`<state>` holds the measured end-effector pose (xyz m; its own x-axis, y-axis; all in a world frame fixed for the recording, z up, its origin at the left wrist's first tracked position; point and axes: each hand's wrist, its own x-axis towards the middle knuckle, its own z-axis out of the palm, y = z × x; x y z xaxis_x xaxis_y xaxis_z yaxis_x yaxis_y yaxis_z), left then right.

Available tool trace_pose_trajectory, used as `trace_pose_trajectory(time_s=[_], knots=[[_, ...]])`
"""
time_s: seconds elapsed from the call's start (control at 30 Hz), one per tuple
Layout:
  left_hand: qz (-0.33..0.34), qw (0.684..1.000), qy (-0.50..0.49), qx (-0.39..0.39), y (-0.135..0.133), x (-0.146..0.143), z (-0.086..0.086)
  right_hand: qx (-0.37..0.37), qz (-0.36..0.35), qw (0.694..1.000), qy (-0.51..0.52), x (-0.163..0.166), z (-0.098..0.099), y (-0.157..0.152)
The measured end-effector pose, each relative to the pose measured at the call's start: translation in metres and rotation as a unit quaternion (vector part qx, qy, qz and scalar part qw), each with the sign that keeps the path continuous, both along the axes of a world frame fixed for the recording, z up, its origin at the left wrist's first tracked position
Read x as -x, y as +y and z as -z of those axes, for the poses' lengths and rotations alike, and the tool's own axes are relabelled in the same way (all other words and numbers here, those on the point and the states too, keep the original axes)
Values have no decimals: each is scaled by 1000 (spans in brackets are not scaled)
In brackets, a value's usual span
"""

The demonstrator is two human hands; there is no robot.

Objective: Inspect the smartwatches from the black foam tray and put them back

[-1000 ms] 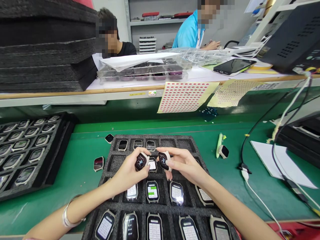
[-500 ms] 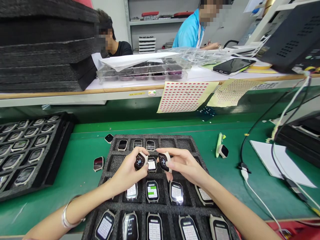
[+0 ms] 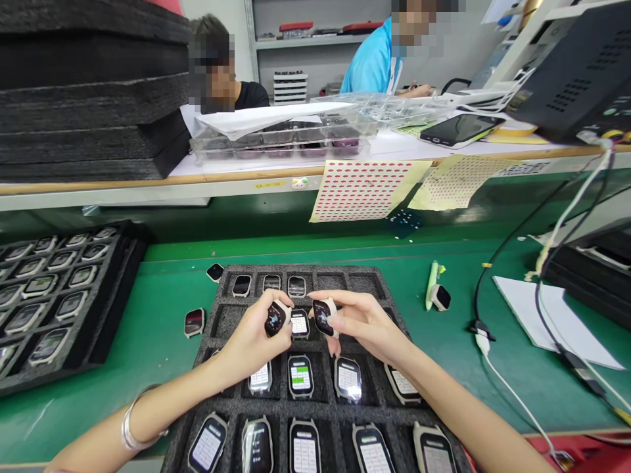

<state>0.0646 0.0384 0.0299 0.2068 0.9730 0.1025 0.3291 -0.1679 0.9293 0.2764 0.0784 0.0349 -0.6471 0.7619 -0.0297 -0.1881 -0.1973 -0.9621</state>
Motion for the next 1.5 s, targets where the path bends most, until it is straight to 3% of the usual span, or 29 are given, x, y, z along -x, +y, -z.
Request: trace_pose_trajectory(time_s=[0.73,0.83,0.93,1.03,1.4,1.5], knots=[[9,1000,-12,10,-2,3,-3,5,3,1000,0,0,-1,-2],[40,994,-71,66,1,3,0,25,8,999,20,2,-2,-2],[99,967,-183,149,3,2,3,48,-1,998,36,3,-1,-1],[101,948,-248,171,4,2,4,56,-6,997,45,4,2,1],[73,921,-304,231,6,5,10,33,34,999,2,4,3,-1],[60,933,-286,210,5,5,10,34,26,999,8,3,6,0]])
